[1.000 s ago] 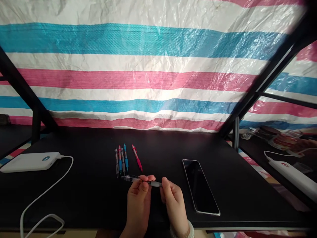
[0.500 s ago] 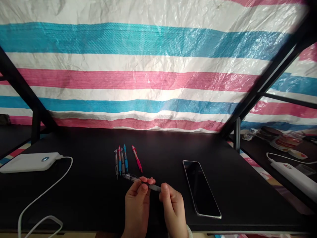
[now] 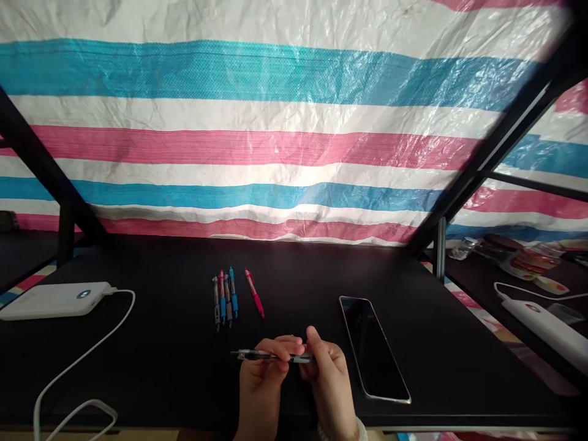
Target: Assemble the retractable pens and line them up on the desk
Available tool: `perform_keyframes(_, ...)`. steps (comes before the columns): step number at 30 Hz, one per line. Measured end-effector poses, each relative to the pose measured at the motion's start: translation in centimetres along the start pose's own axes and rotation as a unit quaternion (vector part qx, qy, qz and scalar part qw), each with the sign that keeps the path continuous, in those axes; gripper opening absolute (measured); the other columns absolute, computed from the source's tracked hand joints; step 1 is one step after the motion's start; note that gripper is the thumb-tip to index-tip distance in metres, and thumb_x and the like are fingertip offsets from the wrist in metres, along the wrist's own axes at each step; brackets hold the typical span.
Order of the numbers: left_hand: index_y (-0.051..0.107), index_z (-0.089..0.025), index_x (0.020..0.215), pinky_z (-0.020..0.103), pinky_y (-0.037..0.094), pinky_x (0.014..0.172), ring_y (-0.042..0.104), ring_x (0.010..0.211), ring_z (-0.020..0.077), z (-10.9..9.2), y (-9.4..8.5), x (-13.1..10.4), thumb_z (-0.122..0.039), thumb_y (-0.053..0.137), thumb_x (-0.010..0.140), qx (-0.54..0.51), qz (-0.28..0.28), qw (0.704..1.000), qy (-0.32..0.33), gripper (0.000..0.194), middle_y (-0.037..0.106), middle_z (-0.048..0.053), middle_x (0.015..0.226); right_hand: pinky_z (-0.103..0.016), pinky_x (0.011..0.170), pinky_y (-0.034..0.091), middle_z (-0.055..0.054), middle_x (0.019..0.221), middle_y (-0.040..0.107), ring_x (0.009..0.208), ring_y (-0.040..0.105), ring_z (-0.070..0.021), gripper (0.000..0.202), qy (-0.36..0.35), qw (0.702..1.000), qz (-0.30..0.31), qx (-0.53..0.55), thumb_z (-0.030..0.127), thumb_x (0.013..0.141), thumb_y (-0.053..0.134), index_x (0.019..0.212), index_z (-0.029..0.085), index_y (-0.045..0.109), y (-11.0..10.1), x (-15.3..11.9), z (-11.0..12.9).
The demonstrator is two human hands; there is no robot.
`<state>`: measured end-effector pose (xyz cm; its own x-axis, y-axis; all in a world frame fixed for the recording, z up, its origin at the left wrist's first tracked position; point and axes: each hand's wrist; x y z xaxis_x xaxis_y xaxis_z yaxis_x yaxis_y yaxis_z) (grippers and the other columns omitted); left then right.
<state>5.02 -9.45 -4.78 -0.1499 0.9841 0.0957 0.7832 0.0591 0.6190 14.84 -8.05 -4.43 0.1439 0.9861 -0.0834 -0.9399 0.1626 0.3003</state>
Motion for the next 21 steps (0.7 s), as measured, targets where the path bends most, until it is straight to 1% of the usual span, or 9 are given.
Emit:
perform_keyframes(2, 0.071, -0.019, 0.066, 0.042, 0.053, 0.09, 0.069, 0.091, 0.0263, -0.1, 0.1, 0.1, -0.028, 0.082, 0.069, -0.006, -0.021, 1.0, -0.016, 0.014, 0.073, 0.005, 0.078, -0.024, 0.042, 0.025, 0.006, 0.042, 0.024, 0.042, 0.022, -0.0078, 0.064, -0.018, 0.999, -0.04, -0.011, 0.059, 0.086, 0.058, 0.042, 0.022, 0.03, 0.5, -0.3, -0.3)
perform_keyframes(4, 0.071, -0.019, 0.066, 0.041, 0.055, 0.086, 0.07, 0.083, 0.0251, -0.4, 0.4, 0.2, -0.028, 0.085, 0.064, -0.021, -0.06, 0.997, -0.049, 0.017, 0.073, 0.005, 0.076, -0.025, 0.042, 0.026, 0.005, 0.042, 0.027, 0.041, 0.024, -0.0083, 0.064, -0.037, 0.997, -0.072, -0.022, 0.06, 0.086, 0.057, 0.042, 0.021, 0.033, 1.0, -0.6, -0.7)
perform_keyframes(8, 0.071, -0.018, 0.066, 0.041, 0.054, 0.087, 0.069, 0.075, 0.0218, -0.9, 0.8, 0.6, -0.027, 0.09, 0.054, -0.068, -0.117, 0.985, -0.107, 0.025, 0.071, 0.003, 0.068, -0.027, 0.042, 0.028, 0.003, 0.042, 0.033, 0.041, 0.029, -0.0105, 0.06, -0.085, 0.99, -0.092, -0.07, 0.057, 0.089, 0.055, 0.043, 0.02, 0.044, 1.8, -1.2, -0.8)
perform_keyframes(11, 0.072, -0.017, 0.068, 0.04, 0.052, 0.091, 0.069, 0.076, 0.0211, -1.0, 0.6, 0.8, -0.029, 0.091, 0.053, -0.096, -0.128, 0.978, -0.136, 0.027, 0.072, 0.003, 0.068, -0.028, 0.046, 0.031, 0.001, 0.045, 0.037, 0.043, 0.035, -0.0127, 0.055, -0.17, 0.971, -0.075, -0.152, 0.047, 0.093, 0.052, 0.045, 0.02, 0.049, 2.0, -1.4, 0.0)
perform_keyframes(13, 0.073, -0.017, 0.07, 0.04, 0.051, 0.092, 0.069, 0.078, 0.0211, -1.2, 0.4, 1.0, -0.032, 0.09, 0.055, -0.107, -0.116, 0.975, -0.156, 0.027, 0.073, 0.005, 0.07, -0.028, 0.049, 0.032, 0.001, 0.048, 0.04, 0.045, 0.036, -0.0127, 0.049, -0.24, 0.945, -0.047, -0.218, 0.037, 0.094, 0.051, 0.049, 0.019, 0.05, 1.8, -1.3, 0.6)
perform_keyframes(15, 0.074, -0.017, 0.072, 0.039, 0.051, 0.092, 0.069, 0.08, 0.021, -1.4, 0.2, 1.0, -0.034, 0.089, 0.058, -0.117, -0.101, 0.974, -0.165, 0.026, 0.073, 0.005, 0.073, -0.027, 0.049, 0.029, 0.002, 0.051, 0.039, 0.046, 0.034, -0.0116, 0.044, -0.29, 0.918, -0.021, -0.269, 0.028, 0.093, 0.052, 0.051, 0.019, 0.047, 1.4, -1.1, 1.0)
perform_keyframes(16, 0.074, -0.017, 0.072, 0.039, 0.051, 0.092, 0.069, 0.081, 0.0208, -1.5, 0.1, 1.1, -0.034, 0.088, 0.059, -0.123, -0.097, 0.973, -0.167, 0.026, 0.074, 0.005, 0.075, -0.027, 0.049, 0.028, 0.003, 0.052, 0.037, 0.047, 0.033, -0.011, 0.042, -0.301, 0.91, -0.012, -0.285, 0.026, 0.092, 0.054, 0.051, 0.02, 0.043, 1.1, -0.9, 1.1)
perform_keyframes(18, 0.073, -0.018, 0.074, 0.038, 0.05, 0.093, 0.068, 0.085, 0.0205, -1.6, -0.1, 1.1, -0.034, 0.087, 0.062, -0.133, -0.099, 0.972, -0.169, 0.024, 0.074, 0.006, 0.08, -0.026, 0.049, 0.026, 0.004, 0.055, 0.036, 0.05, 0.033, -0.0107, 0.041, -0.293, 0.909, 0.002, -0.297, 0.027, 0.09, 0.058, 0.055, 0.02, 0.038, 0.6, -0.7, 1.3)
perform_keyframes(21, 0.073, -0.019, 0.073, 0.036, 0.049, 0.095, 0.067, 0.089, 0.0195, -1.3, -0.3, 1.1, -0.032, 0.088, 0.061, -0.155, -0.105, 0.969, -0.158, 0.023, 0.073, 0.005, 0.082, -0.024, 0.05, 0.028, 0.004, 0.062, 0.037, 0.054, 0.033, -0.0107, 0.036, -0.225, 0.937, 0.023, -0.266, 0.034, 0.089, 0.061, 0.065, 0.021, 0.038, 0.0, -0.6, 1.4)
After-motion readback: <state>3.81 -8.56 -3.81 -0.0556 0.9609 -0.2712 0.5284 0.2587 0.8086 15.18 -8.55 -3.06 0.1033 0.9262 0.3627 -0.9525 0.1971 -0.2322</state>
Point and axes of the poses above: each hand's wrist, its own x-axis towards the middle knuckle, its own y-axis out of the palm, z = x × y
